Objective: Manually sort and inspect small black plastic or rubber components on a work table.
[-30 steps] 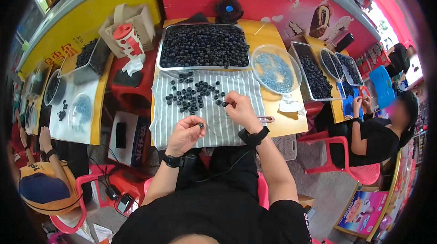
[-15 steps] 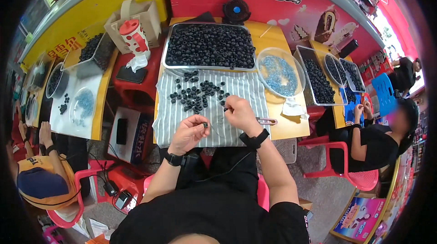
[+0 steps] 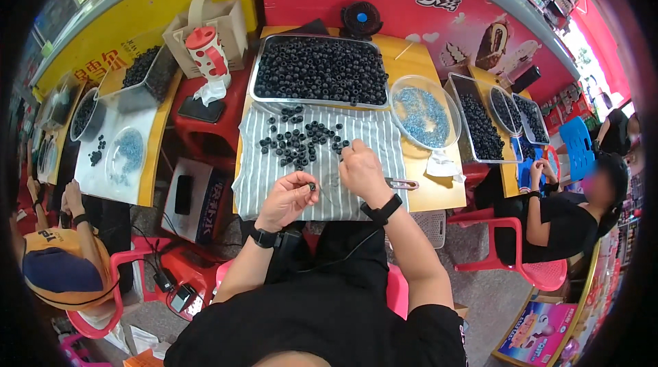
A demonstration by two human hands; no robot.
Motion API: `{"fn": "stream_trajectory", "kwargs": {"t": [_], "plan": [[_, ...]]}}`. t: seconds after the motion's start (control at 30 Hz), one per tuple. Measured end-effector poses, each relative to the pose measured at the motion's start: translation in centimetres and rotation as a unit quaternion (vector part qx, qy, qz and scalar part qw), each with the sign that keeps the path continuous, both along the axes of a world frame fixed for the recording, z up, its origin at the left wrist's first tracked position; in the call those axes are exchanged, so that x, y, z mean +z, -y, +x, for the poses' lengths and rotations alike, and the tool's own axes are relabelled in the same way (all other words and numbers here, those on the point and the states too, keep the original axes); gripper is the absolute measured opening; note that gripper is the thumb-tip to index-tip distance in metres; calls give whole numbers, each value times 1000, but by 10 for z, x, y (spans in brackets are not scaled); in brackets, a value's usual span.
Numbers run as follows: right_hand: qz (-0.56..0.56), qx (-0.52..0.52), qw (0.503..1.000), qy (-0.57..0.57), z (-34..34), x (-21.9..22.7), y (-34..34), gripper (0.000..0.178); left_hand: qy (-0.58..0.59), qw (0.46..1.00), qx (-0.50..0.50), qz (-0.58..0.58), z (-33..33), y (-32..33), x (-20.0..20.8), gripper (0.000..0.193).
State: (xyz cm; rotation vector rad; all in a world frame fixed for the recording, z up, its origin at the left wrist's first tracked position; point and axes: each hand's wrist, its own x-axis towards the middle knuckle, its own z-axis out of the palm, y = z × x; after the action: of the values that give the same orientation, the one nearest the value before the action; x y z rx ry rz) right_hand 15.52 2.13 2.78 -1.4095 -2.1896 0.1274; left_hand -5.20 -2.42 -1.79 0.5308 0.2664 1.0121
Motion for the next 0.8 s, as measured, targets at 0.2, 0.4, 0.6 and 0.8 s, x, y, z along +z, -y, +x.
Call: {"fn": "stream_trajectory", "kwargs": {"t": [0.2,0.4,0.6,0.8], "plan": [[-27,-23,990,-138,5,-2,1,14,-2,1000,4,2,0,0,-1,22],[-297,-32,877,-377,16,-7,0,9,3,1000,10,-3,1,0,1,23],[-275,-25,882,-383,16,22,12,9,2,1000,12,-11,0,0,0,24],[-107,13,992,-64,24,4,60,6,3,1000,0,-6,1,1,-4,22]]}}
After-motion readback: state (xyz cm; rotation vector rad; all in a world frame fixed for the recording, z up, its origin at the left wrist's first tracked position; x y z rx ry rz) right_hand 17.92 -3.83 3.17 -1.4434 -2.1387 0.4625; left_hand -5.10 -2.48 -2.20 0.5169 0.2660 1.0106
